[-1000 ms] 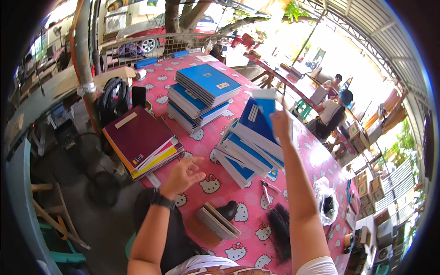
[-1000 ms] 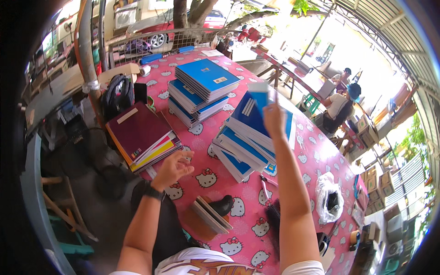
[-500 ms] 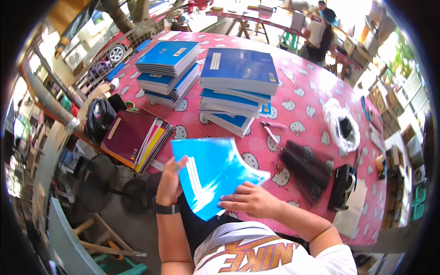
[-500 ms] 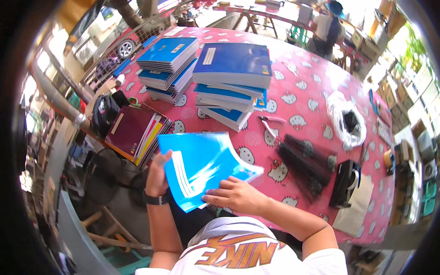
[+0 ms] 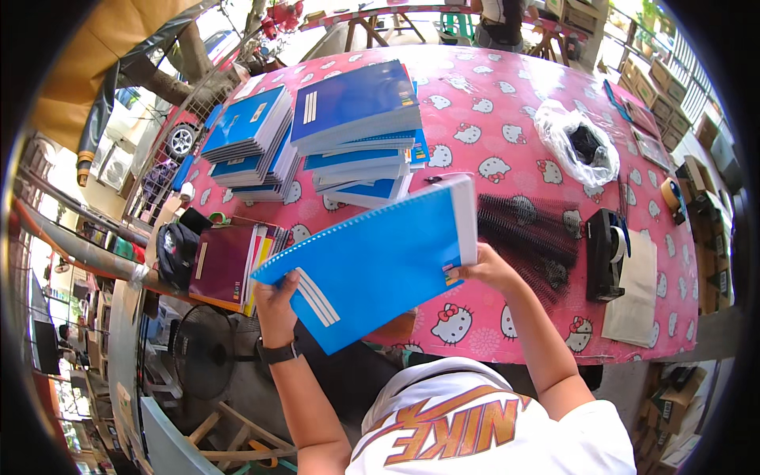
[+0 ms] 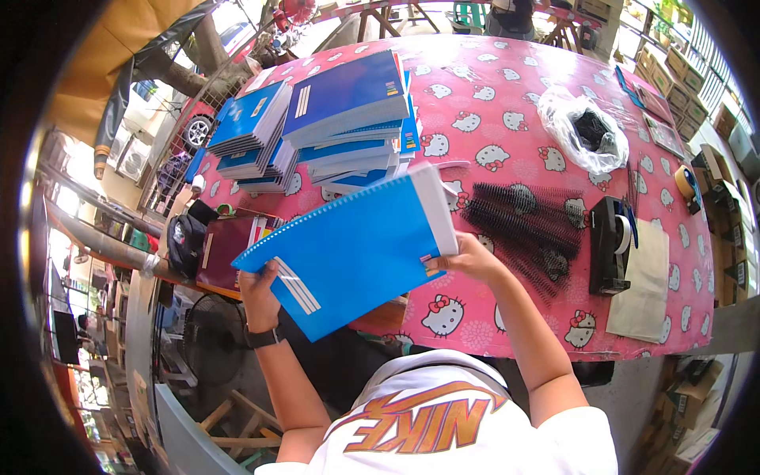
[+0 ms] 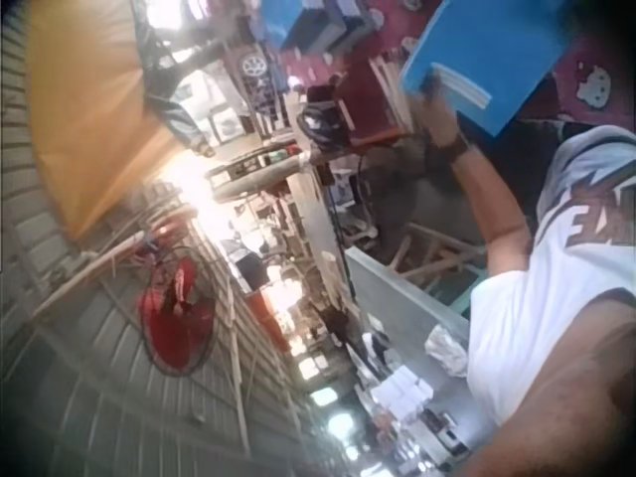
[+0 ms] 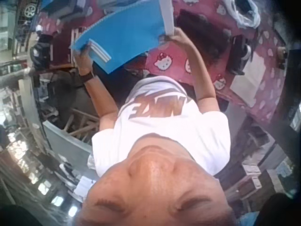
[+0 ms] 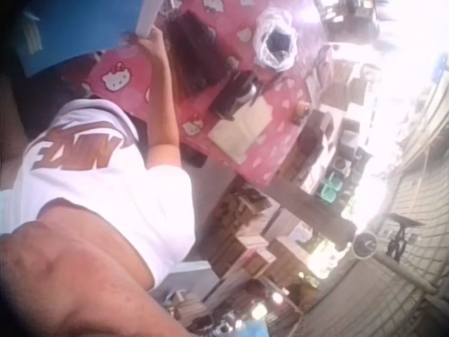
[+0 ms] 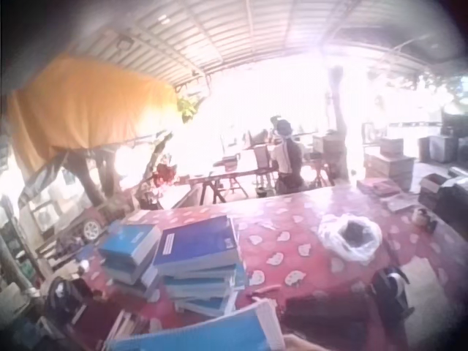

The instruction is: The person sorts and stacks notebooks of various colors on a table. They pick up notebooks individually, examine them, and place them into organized piles by color.

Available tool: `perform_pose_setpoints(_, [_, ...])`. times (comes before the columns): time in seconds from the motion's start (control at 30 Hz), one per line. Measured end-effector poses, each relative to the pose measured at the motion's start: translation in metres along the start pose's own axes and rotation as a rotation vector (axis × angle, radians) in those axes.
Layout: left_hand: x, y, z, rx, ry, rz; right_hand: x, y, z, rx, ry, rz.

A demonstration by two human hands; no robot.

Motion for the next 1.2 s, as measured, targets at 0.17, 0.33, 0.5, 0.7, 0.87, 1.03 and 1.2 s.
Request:
perform_pose_setpoints(0.17, [0.004, -0.014, 0.028, 0.035, 0.065, 0.057, -0.02, -0.02, -0.009, -0.057, -0.149, 0.113])
perform_pose_setpoints(0.33, [0.025, -0.029, 0.04, 0.166, 0.265, 0.138, -0.031, -0.028, -0.017, -0.065, -0.352, 0.468])
perform_pose_setpoints(0.5, [0.039, -0.017, 0.038, 0.107, 0.519, -0.184, -0.029, -0.021, -0.025, 0.017, -0.374, 0.553])
perform_pose_setpoints(0.7, [0.0, -0.021, 0.04, 0.057, 0.123, 0.068, 0.003, -0.036, -0.018, -0.103, -0.209, 0.07])
perform_pose_setpoints(0.87, [-0.023, 0.002, 0.037, 0.163, -0.075, -0.068, 0.021, -0.053, -0.017, -0.162, -0.013, -0.437])
perform_pose_setpoints(1.03, [-0.018, 0.0, 0.024, 0.235, -0.129, -0.246, -0.013, -0.062, -0.034, -0.104, 0.033, -0.546])
perform_pose_setpoints(1.2, [-0.016, -0.002, 0.021, 0.243, -0.166, -0.193, -0.011, -0.067, -0.031, -0.09, 0.226, -0.672])
Point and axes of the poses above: each hand's wrist, its own z-axis towards the middle knuckle, its own y-axis out of the back of the hand, x = y × z, the point moved 2 cm from there along z, towards the middle knuckle, and after that the axes turned 9 degrees about x, right-handed, at the moved point
